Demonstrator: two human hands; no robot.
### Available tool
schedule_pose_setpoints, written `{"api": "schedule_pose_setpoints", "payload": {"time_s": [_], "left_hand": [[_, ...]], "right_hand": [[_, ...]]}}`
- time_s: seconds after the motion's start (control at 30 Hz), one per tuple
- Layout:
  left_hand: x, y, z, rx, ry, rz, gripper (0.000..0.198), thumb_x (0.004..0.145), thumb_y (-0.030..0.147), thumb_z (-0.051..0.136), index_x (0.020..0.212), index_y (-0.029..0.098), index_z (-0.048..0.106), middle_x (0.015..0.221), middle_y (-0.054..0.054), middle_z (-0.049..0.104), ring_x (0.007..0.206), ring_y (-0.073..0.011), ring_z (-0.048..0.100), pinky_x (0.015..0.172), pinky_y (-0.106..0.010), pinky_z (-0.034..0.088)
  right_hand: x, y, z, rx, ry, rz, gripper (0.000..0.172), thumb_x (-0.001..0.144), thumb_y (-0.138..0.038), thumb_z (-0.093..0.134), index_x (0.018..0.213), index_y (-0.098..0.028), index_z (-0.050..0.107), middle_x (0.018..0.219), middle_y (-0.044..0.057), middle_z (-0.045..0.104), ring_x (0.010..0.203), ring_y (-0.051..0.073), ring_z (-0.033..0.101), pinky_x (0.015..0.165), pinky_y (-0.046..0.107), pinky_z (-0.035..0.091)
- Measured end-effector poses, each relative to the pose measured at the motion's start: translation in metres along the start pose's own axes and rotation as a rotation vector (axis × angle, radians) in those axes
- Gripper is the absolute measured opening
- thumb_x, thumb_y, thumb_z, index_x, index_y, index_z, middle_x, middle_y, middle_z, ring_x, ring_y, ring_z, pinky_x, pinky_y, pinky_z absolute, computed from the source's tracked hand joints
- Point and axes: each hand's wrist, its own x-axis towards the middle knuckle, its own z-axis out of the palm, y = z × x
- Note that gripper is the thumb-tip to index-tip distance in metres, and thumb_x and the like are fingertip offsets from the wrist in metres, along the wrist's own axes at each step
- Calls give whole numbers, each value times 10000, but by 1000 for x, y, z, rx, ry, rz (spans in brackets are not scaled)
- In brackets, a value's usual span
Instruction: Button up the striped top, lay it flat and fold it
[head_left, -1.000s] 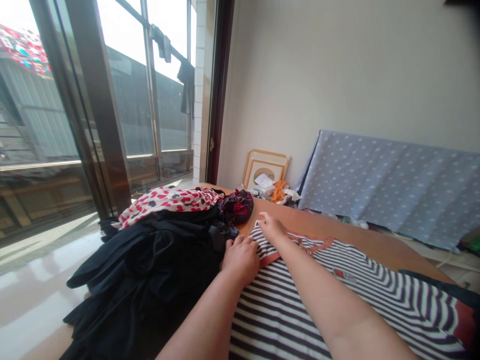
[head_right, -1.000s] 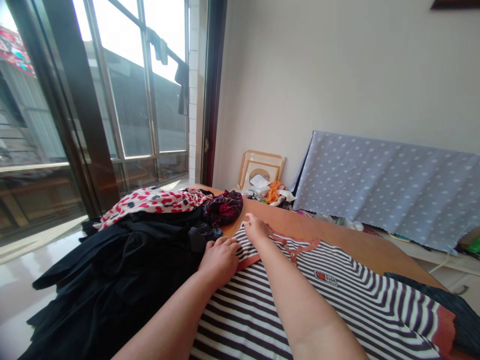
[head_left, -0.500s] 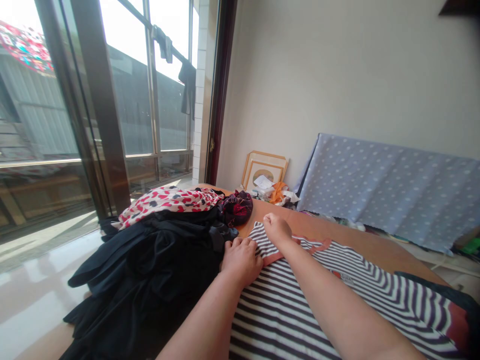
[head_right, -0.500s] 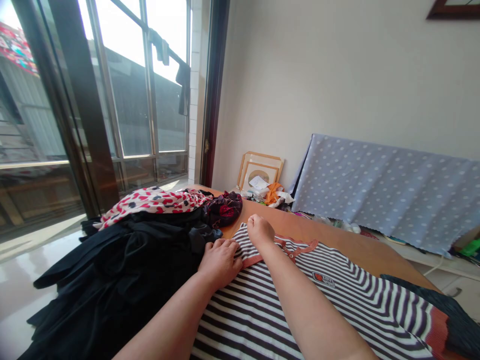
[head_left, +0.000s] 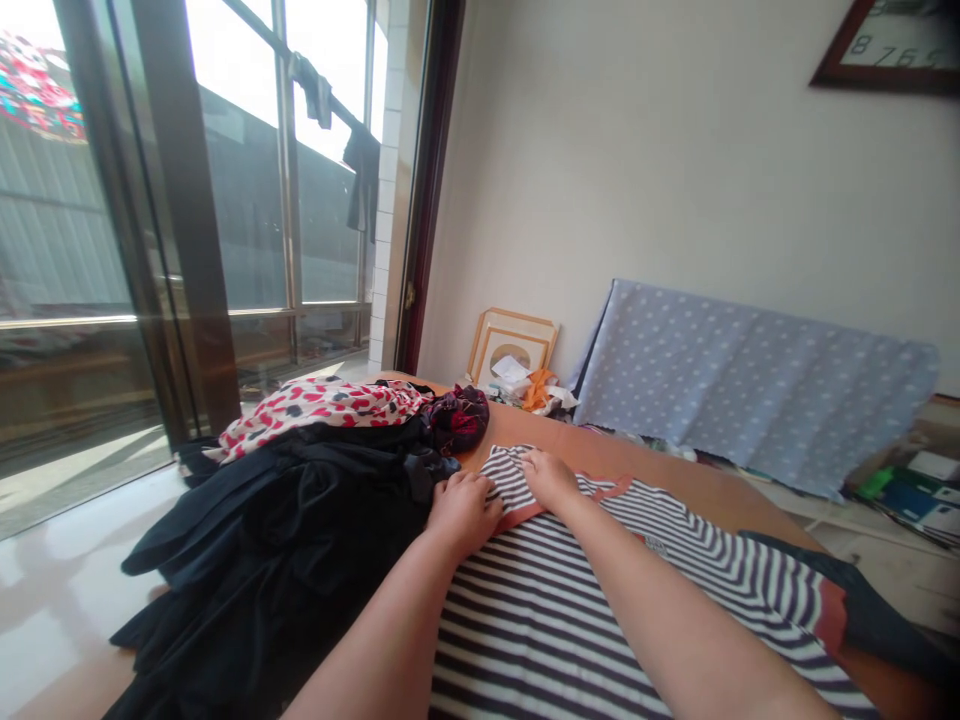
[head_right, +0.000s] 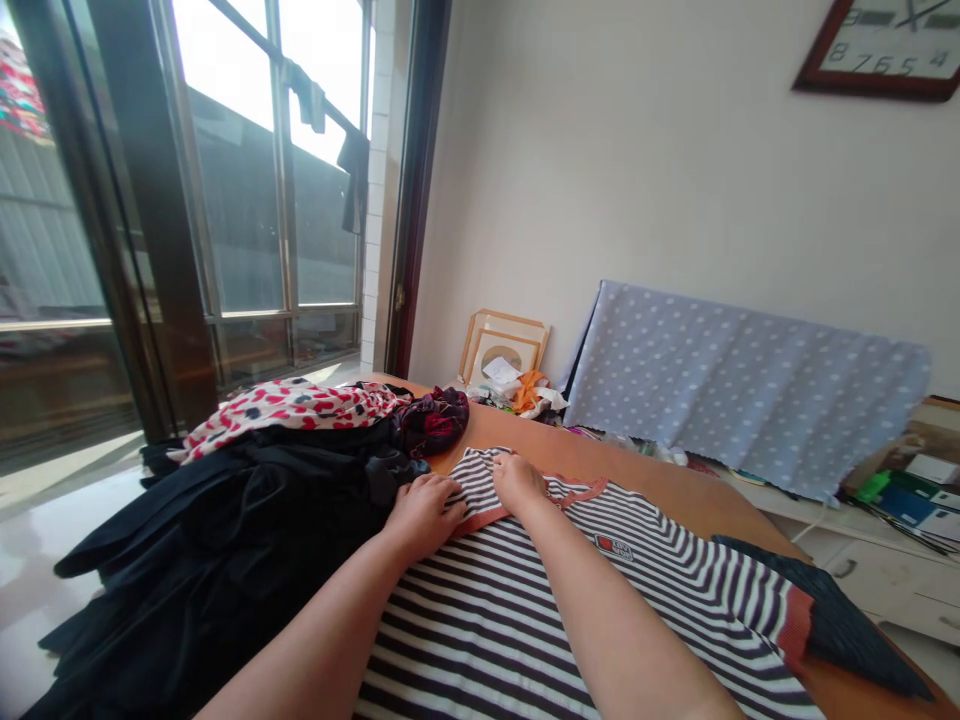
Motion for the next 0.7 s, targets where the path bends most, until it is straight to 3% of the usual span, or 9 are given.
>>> {"api": "schedule_pose_setpoints", "payload": {"time_s": [0.13,0.23,0.43,0.53,0.7], "left_hand": [[16,-9,-6,-386,150,-123,292,885,390,502,977,209,712,996,-77,725,981,-221,633,873,-318,452],[25,-13,-14,-563,270,-212,376,889,472,471,926,181,706,887,-61,725,855,-194,648,762,-277,478],[27,-7,-35,-916,422,-349,430,845,546,507,943,161,673,968,-84,732,866,-183,660,706,-254,491],[25,1,-51,-948,415,-411,419,847,526,497,960,158,662,963,-100,724,829,-181,662,627,-241,476],[21,8,-71,-819,251,-482,365,848,483,468,968,172,616,953,-98,715,643,-131,625,500,-203,411]], "right_hand": [[-22,-13,-14,23,40,-38,283,973,-335,447,1055,-261,708,1053,45,703,987,182,617,817,244,398],[-47,-33,-17,95,57,-191,269,970,-329,465,986,-257,724,1030,34,687,973,171,602,834,241,399],[-91,-71,-7,118,-40,-392,210,947,-336,538,1006,-265,726,981,31,655,942,170,586,825,256,402],[-99,-77,-7,87,-53,-392,200,939,-357,555,1006,-257,714,985,37,651,991,185,574,843,274,392],[-105,-82,-17,68,-44,-375,266,843,-419,655,1045,-245,650,982,21,657,952,199,572,782,288,383]]}}
